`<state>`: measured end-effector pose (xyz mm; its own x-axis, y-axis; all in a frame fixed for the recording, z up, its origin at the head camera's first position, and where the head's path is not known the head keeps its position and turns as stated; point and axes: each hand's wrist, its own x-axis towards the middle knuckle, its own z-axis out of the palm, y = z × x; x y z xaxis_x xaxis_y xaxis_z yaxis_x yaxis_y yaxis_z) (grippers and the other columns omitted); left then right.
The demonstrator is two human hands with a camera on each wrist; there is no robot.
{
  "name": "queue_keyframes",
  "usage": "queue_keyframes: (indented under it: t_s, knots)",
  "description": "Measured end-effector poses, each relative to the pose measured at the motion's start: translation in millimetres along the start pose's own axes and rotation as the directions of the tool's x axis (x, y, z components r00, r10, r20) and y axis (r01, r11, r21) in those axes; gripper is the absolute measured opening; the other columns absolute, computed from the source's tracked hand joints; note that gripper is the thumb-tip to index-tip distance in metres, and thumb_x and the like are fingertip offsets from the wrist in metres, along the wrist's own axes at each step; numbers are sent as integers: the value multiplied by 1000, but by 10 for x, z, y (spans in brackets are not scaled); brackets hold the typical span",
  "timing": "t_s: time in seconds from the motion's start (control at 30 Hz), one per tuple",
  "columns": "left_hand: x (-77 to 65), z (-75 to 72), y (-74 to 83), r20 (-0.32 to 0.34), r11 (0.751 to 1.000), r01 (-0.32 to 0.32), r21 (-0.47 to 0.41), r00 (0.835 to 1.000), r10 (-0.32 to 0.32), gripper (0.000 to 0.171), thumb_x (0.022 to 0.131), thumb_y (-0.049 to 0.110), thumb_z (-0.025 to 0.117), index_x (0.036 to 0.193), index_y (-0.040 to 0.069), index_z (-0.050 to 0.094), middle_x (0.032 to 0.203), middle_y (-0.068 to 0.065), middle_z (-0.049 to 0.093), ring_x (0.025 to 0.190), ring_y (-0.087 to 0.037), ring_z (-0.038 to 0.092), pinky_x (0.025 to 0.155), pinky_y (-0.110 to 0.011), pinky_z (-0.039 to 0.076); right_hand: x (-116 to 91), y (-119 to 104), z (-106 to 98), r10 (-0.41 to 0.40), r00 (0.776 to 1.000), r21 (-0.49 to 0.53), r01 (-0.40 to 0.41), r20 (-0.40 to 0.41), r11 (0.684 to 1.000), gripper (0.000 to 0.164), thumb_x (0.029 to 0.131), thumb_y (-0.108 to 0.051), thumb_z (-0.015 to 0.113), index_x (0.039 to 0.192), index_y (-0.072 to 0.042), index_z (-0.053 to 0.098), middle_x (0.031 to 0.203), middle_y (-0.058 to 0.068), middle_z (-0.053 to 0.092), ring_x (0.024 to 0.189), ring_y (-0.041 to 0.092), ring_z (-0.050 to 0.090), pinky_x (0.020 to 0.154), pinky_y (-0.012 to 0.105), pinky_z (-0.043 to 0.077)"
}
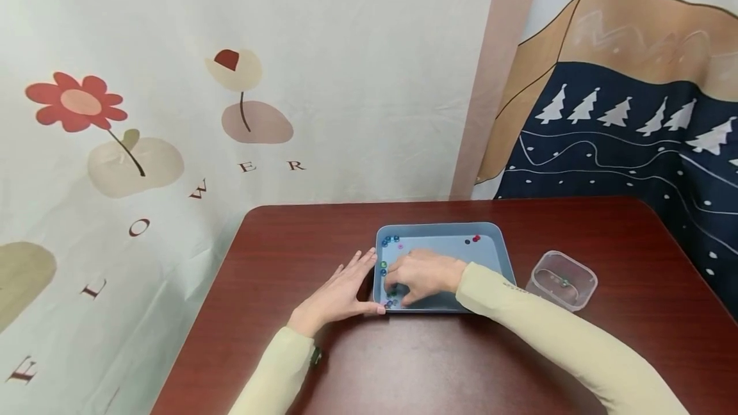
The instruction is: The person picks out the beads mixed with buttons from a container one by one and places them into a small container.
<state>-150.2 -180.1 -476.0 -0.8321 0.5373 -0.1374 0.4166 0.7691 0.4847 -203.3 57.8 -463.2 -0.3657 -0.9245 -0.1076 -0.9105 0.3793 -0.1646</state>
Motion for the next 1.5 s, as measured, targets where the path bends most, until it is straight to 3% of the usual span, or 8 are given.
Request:
queue_keyframes:
  t_s: [0.47, 0.77, 1.13, 1.5]
  knots:
    - [-1, 21, 1, -10, 999, -28, 19, 1000, 28, 109, 86, 60, 78, 165, 7, 25, 173, -4, 17, 158, -39, 12, 118, -69, 20, 176, -104, 120, -102, 994, -82, 99, -38, 992, 17, 93, -37, 79, 107, -27, 80, 105, -13, 70, 97, 4, 65, 84, 24, 55]
    - [-6, 18, -5, -16, 999, -48, 21, 999, 48, 108, 86, 61, 77, 165, 8, 25, 173, -4, 18, 157, -41, 13, 118, -69, 22, 190, -120, 164, -148, 985, -52, 144, -88, 988, 7, 92, -31, 80, 98, -27, 80, 100, -14, 70, 94, 3, 66, 79, 22, 54]
    - [-7, -10, 6, 1, 999, -28, 20, 1000, 28, 109, 86, 59, 79, 166, 9, 23, 173, -4, 18, 158, -40, 11, 119, -69, 20, 108, -27, 52, -41, 992, 133, 57, -118, 989, 9, 94, -24, 78, 102, -22, 76, 99, -12, 68, 91, 3, 61, 85, 24, 53]
    - [-15, 10, 2, 1, 1000, -20, 16, 1000, 20, 110, 85, 60, 78, 166, 12, 22, 173, -4, 18, 158, -39, 11, 119, -69, 19, -82, 9, -147, 39, 975, 181, 1, -218, 983, 9, 95, -22, 77, 103, -19, 77, 99, -9, 70, 94, 8, 62, 89, 28, 53]
